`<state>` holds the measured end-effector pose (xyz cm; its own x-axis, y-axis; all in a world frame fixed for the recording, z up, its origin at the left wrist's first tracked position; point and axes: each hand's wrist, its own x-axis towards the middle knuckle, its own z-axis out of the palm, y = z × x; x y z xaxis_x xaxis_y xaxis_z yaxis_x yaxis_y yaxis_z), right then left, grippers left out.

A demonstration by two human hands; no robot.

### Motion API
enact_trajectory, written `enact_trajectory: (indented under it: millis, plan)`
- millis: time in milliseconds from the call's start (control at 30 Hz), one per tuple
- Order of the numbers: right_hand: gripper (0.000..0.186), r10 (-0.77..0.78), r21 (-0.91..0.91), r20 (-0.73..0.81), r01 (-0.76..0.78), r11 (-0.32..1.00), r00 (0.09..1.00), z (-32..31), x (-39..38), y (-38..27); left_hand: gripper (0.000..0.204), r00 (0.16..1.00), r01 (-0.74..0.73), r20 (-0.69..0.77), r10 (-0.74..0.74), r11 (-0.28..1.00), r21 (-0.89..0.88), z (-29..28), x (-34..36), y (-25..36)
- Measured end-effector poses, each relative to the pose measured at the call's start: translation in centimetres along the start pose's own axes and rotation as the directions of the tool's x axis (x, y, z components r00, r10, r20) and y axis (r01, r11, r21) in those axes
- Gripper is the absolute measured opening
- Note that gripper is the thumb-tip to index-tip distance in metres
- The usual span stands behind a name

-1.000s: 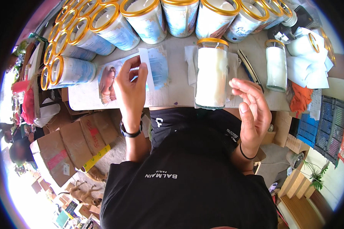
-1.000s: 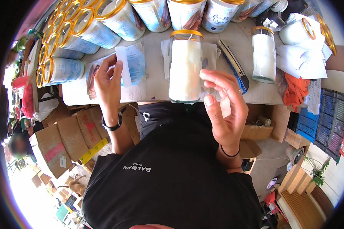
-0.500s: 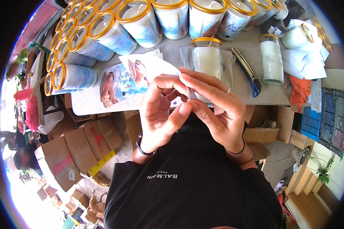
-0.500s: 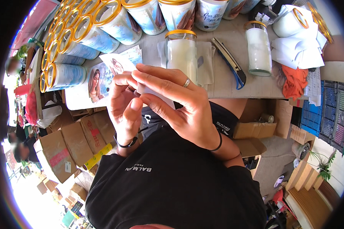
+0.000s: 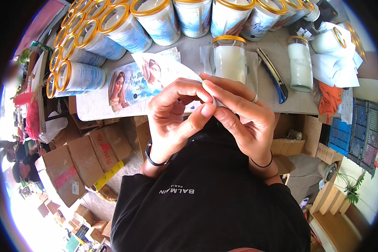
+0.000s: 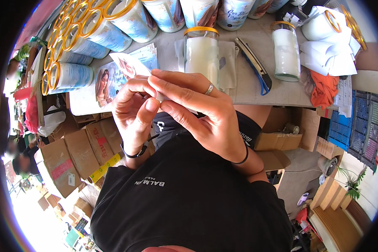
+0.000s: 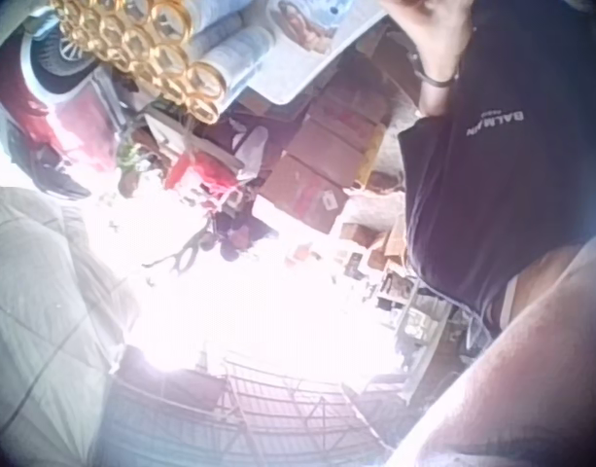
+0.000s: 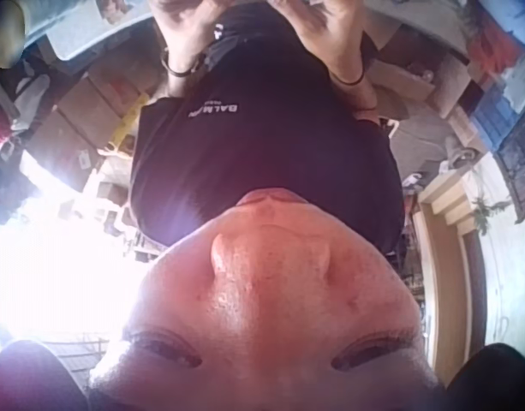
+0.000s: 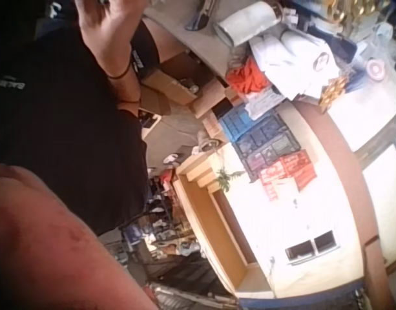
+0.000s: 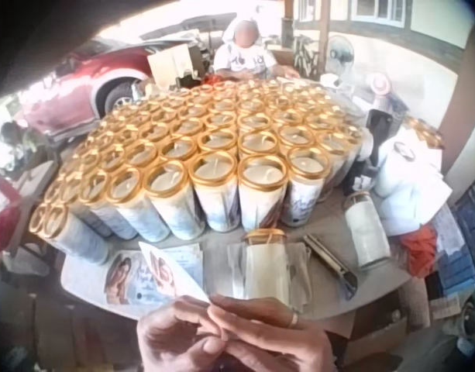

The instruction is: The person applies printed labels to cylindrical glass candle jars. They peel the backing from each label, wrap it around the jar, and smooth it into place. Finished jars are set aside on the table.

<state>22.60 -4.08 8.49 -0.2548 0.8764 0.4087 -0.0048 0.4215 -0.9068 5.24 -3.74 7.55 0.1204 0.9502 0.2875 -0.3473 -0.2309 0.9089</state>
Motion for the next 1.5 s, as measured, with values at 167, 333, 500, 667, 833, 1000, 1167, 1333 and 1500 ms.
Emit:
enact_trajectory:
  millis: [167, 333, 500, 667, 833, 1000, 1167, 1333, 1500]
  plan:
    - [0.035, 0.027, 0.036, 0.017, -0.028, 0.999, 0.999, -0.1, 0.0, -0.2, 0.016, 1.0, 0.019, 0.014, -0.019, 0.999, 0.03, -0.5, 0.1, 0.2]
    - [0.034, 0.047, 0.053, 0.003, -0.047, 0.997, 0.999, 0.0, -0.1, -0.3, 0.016, 0.999, 0.022, 0.025, -0.023, 1.0, 0.008, -0.7, 0.1, -0.1]
    - [0.033, 0.047, 0.054, -0.004, -0.047, 0.997, 0.999, -0.1, -0.2, -0.4, 0.015, 0.999, 0.025, 0.032, -0.025, 1.0, 0.007, -0.6, 0.2, -0.2]
    - [0.033, 0.046, 0.059, -0.011, -0.045, 0.997, 0.999, -0.1, -0.2, -0.3, 0.015, 1.0, 0.014, -0.008, -0.014, 1.0, 0.026, -0.1, 0.0, -0.2]
    - [0.032, 0.068, 0.001, -0.058, -0.069, 0.998, 0.996, 0.4, -0.5, -0.5, 0.015, 0.997, -0.033, -0.06, 0.046, 0.979, 0.199, 0.3, 0.1, -0.3]
    - [0.025, -0.004, -0.096, -0.164, -0.012, 0.995, 0.986, 0.8, -0.6, -0.7, 0.015, 0.987, -0.148, 0.016, 0.158, 0.877, 0.456, 0.4, 0.2, 0.2]
    - [0.025, 0.221, 0.11, -0.253, -0.199, 0.974, 0.942, -0.6, -0.6, -1.2, 0.013, 0.991, -0.121, 0.093, 0.101, 0.963, 0.242, 0.4, -0.7, 0.5]
    - [0.03, 0.192, -0.073, -0.603, -0.293, 0.953, 0.774, -8.4, -0.7, -0.2, 0.022, 0.992, 0.111, 0.101, -0.074, 0.889, -0.444, -1.8, -2.6, 0.8]
    - [0.027, -0.19, -0.686, -0.644, -0.451, 0.571, 0.741, -21.4, -0.4, -0.1, 0.028, 0.939, 0.288, 0.05, -0.341, 0.697, -0.657, -7.9, -4.0, 2.0]
